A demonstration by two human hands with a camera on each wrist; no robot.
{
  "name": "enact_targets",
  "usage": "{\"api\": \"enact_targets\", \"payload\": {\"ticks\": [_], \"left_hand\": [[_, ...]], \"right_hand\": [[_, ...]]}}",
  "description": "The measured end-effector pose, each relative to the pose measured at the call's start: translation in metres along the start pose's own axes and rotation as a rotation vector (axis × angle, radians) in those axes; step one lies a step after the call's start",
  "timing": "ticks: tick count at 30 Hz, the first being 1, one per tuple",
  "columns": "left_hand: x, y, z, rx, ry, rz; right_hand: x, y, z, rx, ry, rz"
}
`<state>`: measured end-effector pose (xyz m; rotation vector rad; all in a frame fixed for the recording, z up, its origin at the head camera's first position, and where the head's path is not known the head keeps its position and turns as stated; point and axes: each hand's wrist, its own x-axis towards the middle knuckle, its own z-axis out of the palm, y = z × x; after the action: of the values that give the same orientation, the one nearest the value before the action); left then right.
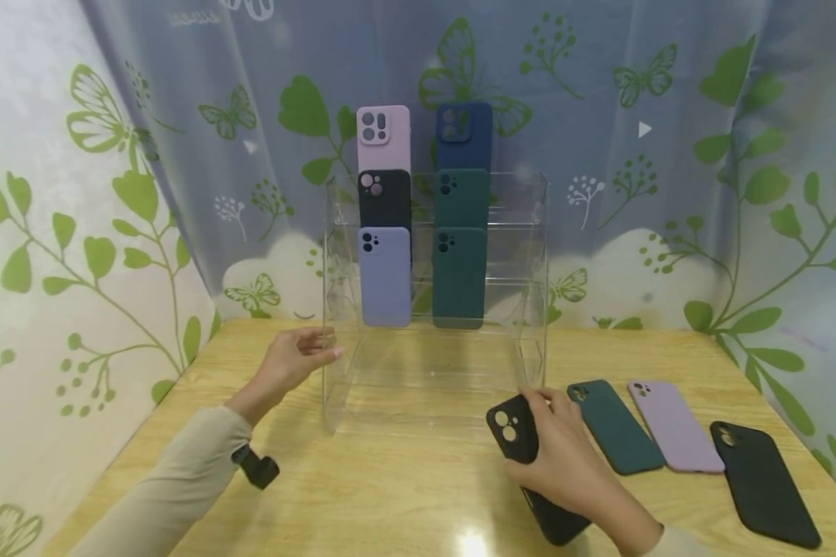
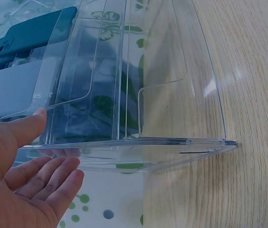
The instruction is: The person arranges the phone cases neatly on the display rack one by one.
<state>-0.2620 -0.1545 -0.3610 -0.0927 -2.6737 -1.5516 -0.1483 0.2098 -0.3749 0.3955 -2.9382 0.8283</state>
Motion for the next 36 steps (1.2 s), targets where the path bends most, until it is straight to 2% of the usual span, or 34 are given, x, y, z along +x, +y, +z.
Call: {"api": "enact_targets", "payload": {"ticks": [10, 21, 31, 36], "left_hand": [[0.000, -0.001, 0.000, 0.007, -0.001, 0.001], [0.001, -0.002, 0.001, -0.004, -0.006, 0.005], [0.002, -0.001, -0.001, 0.006, -0.001, 0.005], [0.002, -0.002, -0.001, 0.014, 0.002, 0.000]], "right_hand": [[0.024, -0.041, 0.008, 0.074, 0.138, -0.092], [0.055, -0.079, 0.025, 0.073, 0.341, -0.136], [0.092, -0.113, 0.033, 0.156, 0.507, -0.135], [0.111, -0.124, 0.037, 0.161, 0.589, -0.131]]}}
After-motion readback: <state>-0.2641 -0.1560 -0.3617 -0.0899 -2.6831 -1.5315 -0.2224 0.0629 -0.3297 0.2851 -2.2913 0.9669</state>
